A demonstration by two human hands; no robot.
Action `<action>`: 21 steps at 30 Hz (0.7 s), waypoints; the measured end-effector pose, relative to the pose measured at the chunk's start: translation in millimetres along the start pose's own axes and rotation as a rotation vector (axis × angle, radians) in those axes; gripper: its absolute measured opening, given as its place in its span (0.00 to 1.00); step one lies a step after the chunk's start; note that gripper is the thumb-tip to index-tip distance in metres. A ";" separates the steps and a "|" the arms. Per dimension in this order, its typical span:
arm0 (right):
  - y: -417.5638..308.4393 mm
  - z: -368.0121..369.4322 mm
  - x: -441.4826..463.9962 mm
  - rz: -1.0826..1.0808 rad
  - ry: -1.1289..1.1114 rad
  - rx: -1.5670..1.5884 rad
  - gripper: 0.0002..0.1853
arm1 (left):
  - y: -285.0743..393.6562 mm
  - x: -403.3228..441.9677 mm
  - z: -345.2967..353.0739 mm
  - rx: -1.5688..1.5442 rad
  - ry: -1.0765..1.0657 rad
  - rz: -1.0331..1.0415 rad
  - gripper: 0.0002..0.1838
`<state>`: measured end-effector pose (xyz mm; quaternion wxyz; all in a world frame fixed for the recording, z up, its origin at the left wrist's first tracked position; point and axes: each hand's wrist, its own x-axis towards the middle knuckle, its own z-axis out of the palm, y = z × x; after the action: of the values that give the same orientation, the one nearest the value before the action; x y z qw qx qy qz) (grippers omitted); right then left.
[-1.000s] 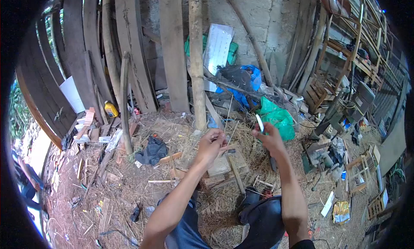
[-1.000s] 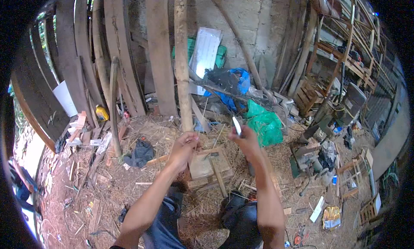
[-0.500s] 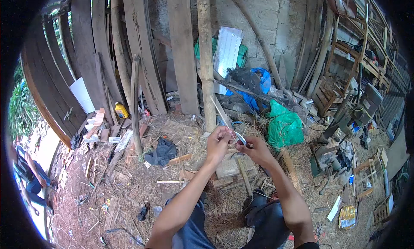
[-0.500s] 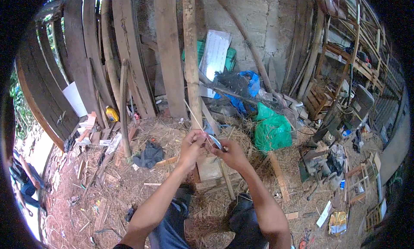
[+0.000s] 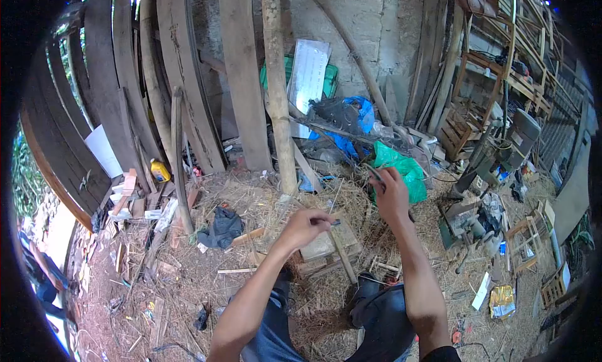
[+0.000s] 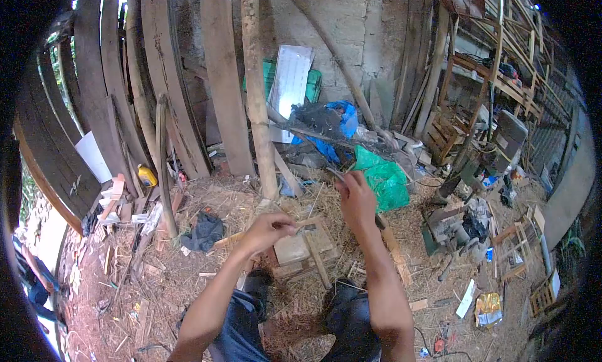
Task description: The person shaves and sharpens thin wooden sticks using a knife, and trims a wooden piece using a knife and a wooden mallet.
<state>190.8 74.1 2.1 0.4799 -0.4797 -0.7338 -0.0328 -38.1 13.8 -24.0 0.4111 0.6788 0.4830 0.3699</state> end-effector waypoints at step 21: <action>-40.5 10.5 -6.5 0.680 -0.633 1.139 0.11 | 23.1 -1.1 10.2 0.079 0.362 0.210 0.07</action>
<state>154.5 53.4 8.4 0.4035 -0.3436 -0.5515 0.6442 -21.1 6.1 -6.9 0.2500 0.6635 0.4898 0.5074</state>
